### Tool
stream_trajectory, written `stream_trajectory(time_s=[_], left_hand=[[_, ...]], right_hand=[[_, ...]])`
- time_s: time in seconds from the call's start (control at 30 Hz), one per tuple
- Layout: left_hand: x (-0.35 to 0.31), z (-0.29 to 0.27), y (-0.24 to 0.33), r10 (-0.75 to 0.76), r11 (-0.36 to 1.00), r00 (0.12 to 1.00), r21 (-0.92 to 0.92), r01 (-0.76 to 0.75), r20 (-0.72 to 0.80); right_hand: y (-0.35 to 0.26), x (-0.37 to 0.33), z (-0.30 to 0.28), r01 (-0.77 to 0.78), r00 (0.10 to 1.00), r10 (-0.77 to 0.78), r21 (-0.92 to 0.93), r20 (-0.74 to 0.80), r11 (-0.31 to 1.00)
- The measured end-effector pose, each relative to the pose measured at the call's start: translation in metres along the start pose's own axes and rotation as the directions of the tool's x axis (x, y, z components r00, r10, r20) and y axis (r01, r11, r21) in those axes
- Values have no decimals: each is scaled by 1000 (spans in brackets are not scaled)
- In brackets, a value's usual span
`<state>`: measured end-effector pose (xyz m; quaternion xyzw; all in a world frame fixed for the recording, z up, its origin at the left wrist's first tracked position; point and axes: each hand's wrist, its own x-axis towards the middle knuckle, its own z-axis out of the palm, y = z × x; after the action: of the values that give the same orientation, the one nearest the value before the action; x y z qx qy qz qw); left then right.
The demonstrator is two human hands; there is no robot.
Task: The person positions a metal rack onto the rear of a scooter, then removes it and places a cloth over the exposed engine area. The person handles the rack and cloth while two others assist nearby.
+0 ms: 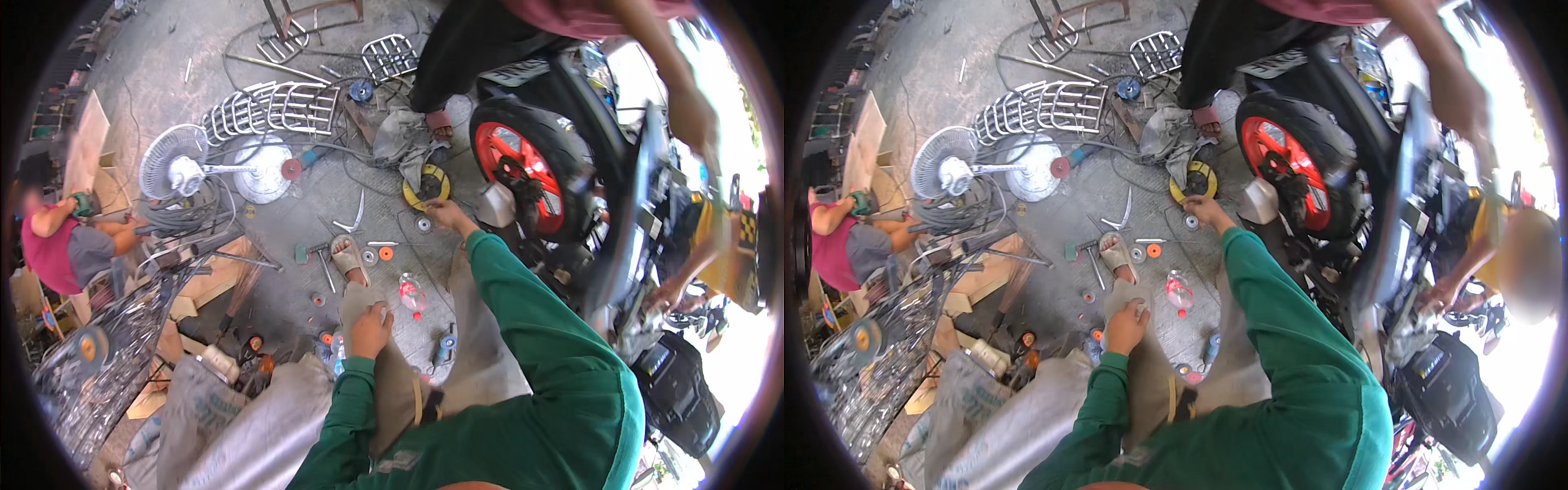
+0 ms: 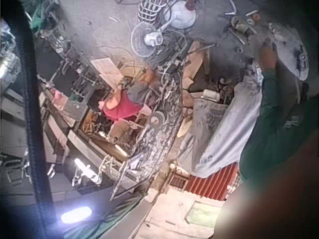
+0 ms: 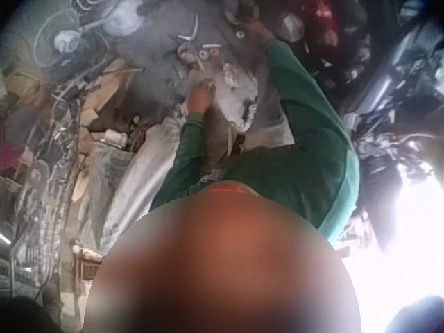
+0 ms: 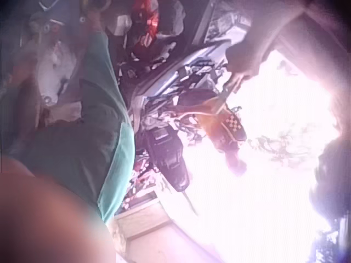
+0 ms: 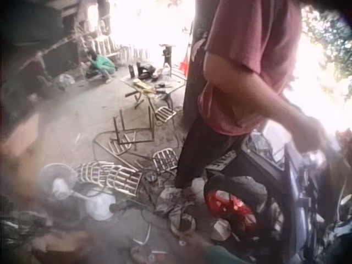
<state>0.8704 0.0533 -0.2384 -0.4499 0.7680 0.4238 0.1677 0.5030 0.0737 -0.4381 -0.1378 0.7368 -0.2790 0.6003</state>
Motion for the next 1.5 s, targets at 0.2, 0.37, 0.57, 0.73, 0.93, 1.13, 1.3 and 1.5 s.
stream_trajectory(time_s=[0.2,0.37,0.57,0.73,0.93,1.13,1.3,1.5], left_hand=[[63,22,-69,84,992,988,-107,-70,131],[87,-8,-77,-23,966,995,-252,47,100],[98,-21,-76,-18,954,996,-298,43,85],[99,-2,-74,-50,922,998,-385,33,-34],[88,-26,-25,141,902,841,-281,-326,-522],[66,-118,70,316,822,558,-72,-565,-768],[-25,-206,108,202,836,502,-119,-536,-841],[-145,-320,180,287,822,300,73,-565,-910]], right_hand=[[0,253,10,123,947,-163,-157,-277,980],[-16,376,27,95,900,-113,-65,-422,993],[-51,363,87,352,775,-14,414,-632,839],[-143,151,105,443,896,-134,868,-423,226],[-267,-205,77,106,913,-404,987,-49,120],[-336,-435,12,124,681,-729,992,-74,15],[-299,-554,-26,280,588,-778,958,-219,-58],[-227,-614,-57,522,732,-572,844,-370,122]])
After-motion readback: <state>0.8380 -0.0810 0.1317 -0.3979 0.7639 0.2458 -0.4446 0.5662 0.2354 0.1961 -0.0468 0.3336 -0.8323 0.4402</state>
